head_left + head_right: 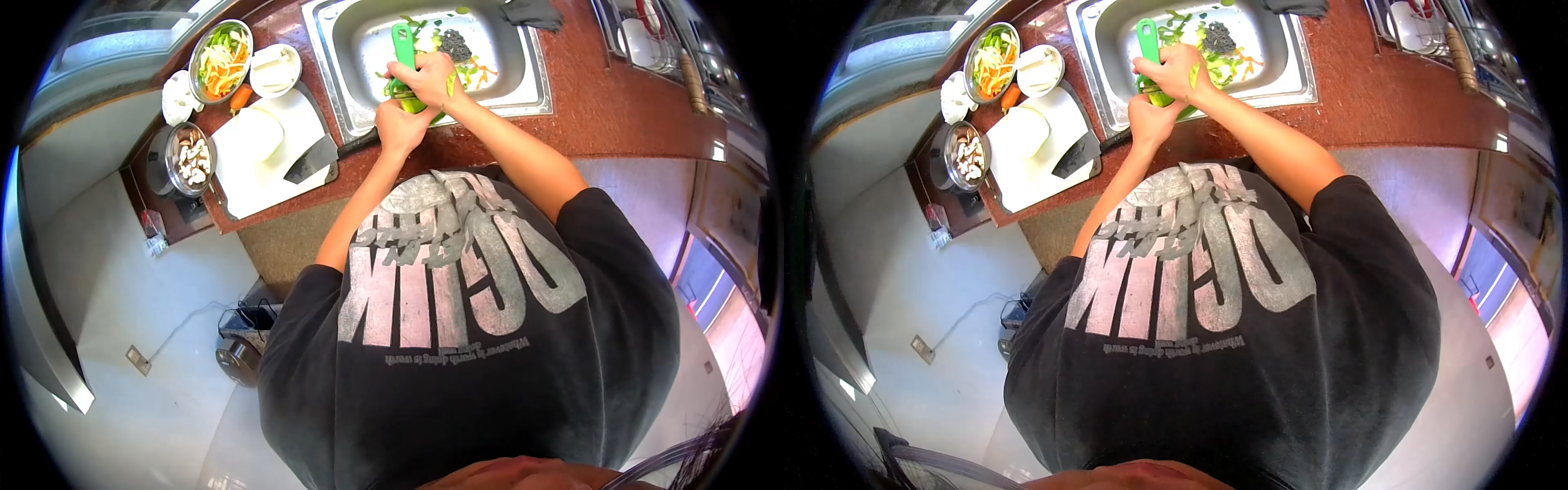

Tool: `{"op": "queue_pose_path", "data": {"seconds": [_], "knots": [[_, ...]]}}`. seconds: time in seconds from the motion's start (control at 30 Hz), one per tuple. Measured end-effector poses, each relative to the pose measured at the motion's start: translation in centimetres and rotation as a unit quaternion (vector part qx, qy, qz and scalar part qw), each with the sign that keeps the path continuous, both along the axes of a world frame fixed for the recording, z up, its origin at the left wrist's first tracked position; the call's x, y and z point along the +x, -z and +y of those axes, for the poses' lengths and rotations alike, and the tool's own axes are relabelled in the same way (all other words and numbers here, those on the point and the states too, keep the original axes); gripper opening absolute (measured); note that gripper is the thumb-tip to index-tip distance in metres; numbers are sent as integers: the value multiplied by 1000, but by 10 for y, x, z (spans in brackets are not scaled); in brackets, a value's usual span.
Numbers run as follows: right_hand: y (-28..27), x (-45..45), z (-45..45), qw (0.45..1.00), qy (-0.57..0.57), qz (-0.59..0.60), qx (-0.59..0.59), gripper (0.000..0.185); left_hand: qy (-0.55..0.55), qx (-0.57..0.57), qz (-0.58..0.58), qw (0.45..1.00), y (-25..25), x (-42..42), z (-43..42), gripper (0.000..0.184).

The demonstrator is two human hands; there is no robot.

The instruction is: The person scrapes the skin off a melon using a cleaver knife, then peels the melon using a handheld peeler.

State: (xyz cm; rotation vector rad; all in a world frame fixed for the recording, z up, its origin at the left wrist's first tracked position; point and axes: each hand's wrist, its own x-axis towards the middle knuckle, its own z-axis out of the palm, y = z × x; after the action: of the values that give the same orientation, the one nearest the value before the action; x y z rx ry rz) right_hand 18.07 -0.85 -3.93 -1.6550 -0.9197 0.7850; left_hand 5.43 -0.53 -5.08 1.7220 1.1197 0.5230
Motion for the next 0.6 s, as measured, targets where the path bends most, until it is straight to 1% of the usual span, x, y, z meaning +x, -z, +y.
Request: {"op": "queue_pose_path", "data": {"seconds": [0.03,0.07,0.13,0.17,0.23,0.27,0.3,0.33,0.37,0.43,0.47,0.5,0.57,0.6], "knots": [[0,-2,-1,1000,2,-7,7,39,-3,-12,-29,1000,1,-2,-2,26],[0,-3,1,1000,3,-5,6,39,-2,-13,-27,1000,2,-4,0,26],[1,2,7,996,3,-93,1,39,1,-31,-49,998,5,-5,3,37],[0,9,11,996,5,-94,1,39,2,-31,-50,998,6,-4,2,37],[-4,26,26,972,52,-185,-134,45,51,16,-31,998,-7,-3,-2,34],[9,39,32,971,73,-156,-168,49,115,140,-36,983,-18,-6,-7,33],[33,57,37,967,98,-123,-201,53,120,119,-64,984,-16,-6,-12,35],[73,69,42,959,104,-120,-235,54,97,94,-38,990,-19,-7,-16,35],[86,64,37,959,112,-120,-233,54,72,74,-19,994,-20,-3,-15,36],[96,74,36,936,146,-153,-280,56,76,96,-47,991,-17,10,3,35],[102,79,36,951,135,-58,-271,56,73,105,-56,990,-16,6,6,35],[99,78,35,952,137,-51,-270,57,68,115,-61,989,-14,-2,5,34],[64,64,26,973,112,-67,-192,52,74,140,-68,985,-13,-5,10,33],[47,56,24,973,111,-63,-192,52,73,141,-64,985,-13,-7,13,33]]}}
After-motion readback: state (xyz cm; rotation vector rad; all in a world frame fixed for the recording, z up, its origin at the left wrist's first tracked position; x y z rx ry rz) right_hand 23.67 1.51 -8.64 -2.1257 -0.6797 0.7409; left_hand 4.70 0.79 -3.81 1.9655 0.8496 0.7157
